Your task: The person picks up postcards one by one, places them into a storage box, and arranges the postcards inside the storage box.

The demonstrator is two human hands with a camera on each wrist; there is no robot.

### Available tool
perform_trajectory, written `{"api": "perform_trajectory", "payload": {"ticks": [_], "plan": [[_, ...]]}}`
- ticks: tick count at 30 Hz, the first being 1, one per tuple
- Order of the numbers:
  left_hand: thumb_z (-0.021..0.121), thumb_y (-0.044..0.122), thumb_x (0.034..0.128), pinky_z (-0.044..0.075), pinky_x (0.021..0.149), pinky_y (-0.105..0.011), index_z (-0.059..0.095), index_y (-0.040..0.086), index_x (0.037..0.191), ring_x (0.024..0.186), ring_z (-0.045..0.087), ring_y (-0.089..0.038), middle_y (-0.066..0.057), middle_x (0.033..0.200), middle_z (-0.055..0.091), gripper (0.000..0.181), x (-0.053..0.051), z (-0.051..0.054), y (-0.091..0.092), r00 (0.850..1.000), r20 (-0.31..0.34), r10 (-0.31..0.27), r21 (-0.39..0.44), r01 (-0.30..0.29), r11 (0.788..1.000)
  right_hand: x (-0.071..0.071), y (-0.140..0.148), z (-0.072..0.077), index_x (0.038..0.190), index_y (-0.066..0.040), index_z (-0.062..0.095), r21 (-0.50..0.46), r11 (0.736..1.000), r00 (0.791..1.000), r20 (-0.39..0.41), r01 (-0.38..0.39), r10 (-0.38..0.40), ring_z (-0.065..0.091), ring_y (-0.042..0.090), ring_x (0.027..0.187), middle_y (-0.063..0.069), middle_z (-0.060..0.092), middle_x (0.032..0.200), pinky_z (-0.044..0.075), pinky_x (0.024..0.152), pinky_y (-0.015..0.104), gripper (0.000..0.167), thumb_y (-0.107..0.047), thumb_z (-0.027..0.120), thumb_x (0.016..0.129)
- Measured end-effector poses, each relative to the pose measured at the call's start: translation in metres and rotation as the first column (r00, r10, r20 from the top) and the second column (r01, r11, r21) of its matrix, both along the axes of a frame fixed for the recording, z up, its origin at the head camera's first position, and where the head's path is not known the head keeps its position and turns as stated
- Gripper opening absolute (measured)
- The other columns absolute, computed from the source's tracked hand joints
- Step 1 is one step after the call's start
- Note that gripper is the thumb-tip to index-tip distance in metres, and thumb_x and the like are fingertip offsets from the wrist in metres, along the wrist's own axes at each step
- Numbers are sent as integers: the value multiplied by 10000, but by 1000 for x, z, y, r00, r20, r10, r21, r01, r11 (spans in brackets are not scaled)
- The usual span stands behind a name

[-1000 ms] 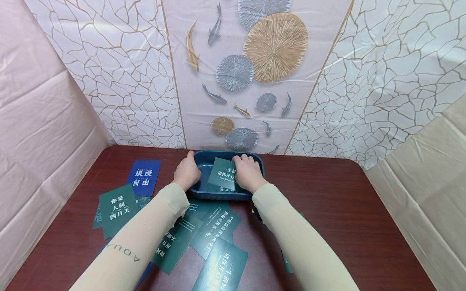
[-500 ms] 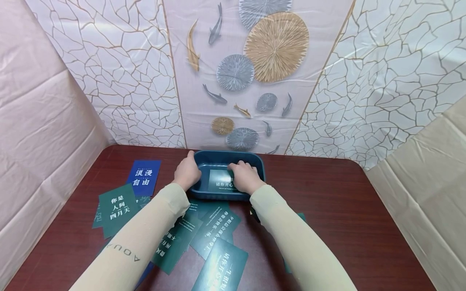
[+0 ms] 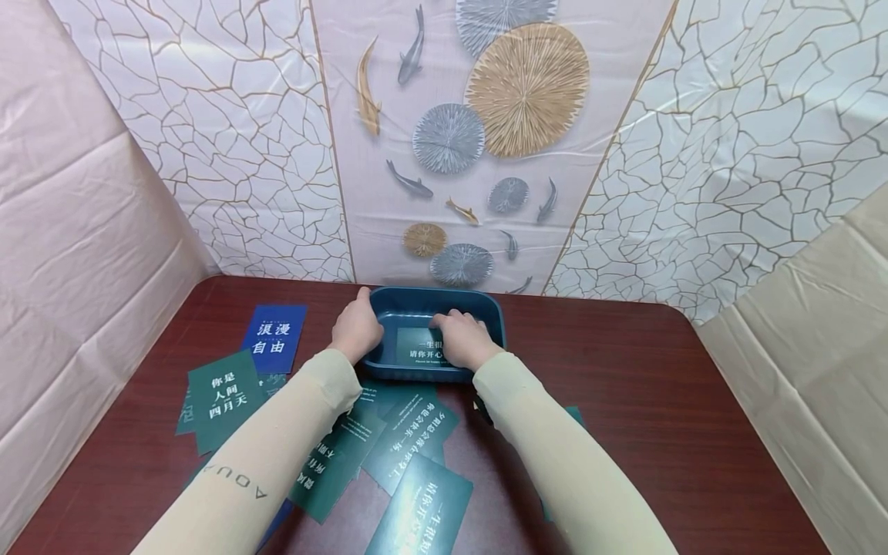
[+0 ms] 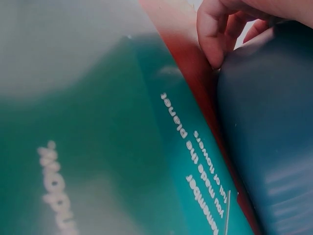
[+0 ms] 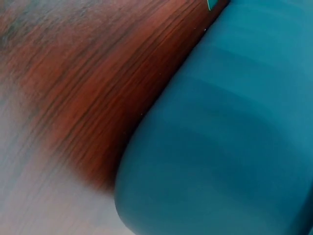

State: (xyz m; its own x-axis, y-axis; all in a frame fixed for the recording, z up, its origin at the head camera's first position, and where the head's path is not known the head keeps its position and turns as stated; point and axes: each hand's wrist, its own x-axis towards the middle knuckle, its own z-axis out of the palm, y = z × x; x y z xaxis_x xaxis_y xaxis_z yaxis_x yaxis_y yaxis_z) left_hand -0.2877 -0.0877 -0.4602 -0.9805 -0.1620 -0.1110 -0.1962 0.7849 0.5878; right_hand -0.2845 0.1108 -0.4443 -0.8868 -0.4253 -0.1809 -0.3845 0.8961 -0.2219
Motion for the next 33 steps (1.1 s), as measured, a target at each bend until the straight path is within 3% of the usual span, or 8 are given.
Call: {"api": "perform_trajectory", "payload": {"ticks": [17,25,28,33], "plan": [[611,110,924,514,813,-507,298,121,1468,929,623,-298,-140,1205,595,628,0,1,2,1000,9,10,-7,-10,1000,-2,-2,0,1315,-127,592,10,1000,999,32,-19,18,496,314,1137,147,521,1244,400,991,482,382,-66,581,938],[622,116,915,507,812,-521,300,117,1470,917,623,-308,-148,1175,603,641,-1,2,2,1000,-6,9,-14,-9,1000,1,-3,6,1323,-131,574,38,999,998,62,30,-32,455,337,1199,156,491,1284,393,986,516,378,-98,592,946],[626,120,917,500,822,-529,303,118,1468,927,621,-318,-152,1179,600,639,-2,0,1,1000,-1,8,-16,-8,1000,3,-1,8,1325,-111,560,-9,999,998,34,44,-43,468,328,1192,150,506,1268,404,979,496,374,-126,597,953],[616,115,922,506,800,-517,292,128,1473,880,622,-313,-152,1165,601,640,0,1,1,1000,11,2,-14,-2,1000,16,17,21,1305,-91,563,-195,980,994,-92,39,-58,538,261,1109,116,547,1222,459,910,439,355,-152,608,958]]}}
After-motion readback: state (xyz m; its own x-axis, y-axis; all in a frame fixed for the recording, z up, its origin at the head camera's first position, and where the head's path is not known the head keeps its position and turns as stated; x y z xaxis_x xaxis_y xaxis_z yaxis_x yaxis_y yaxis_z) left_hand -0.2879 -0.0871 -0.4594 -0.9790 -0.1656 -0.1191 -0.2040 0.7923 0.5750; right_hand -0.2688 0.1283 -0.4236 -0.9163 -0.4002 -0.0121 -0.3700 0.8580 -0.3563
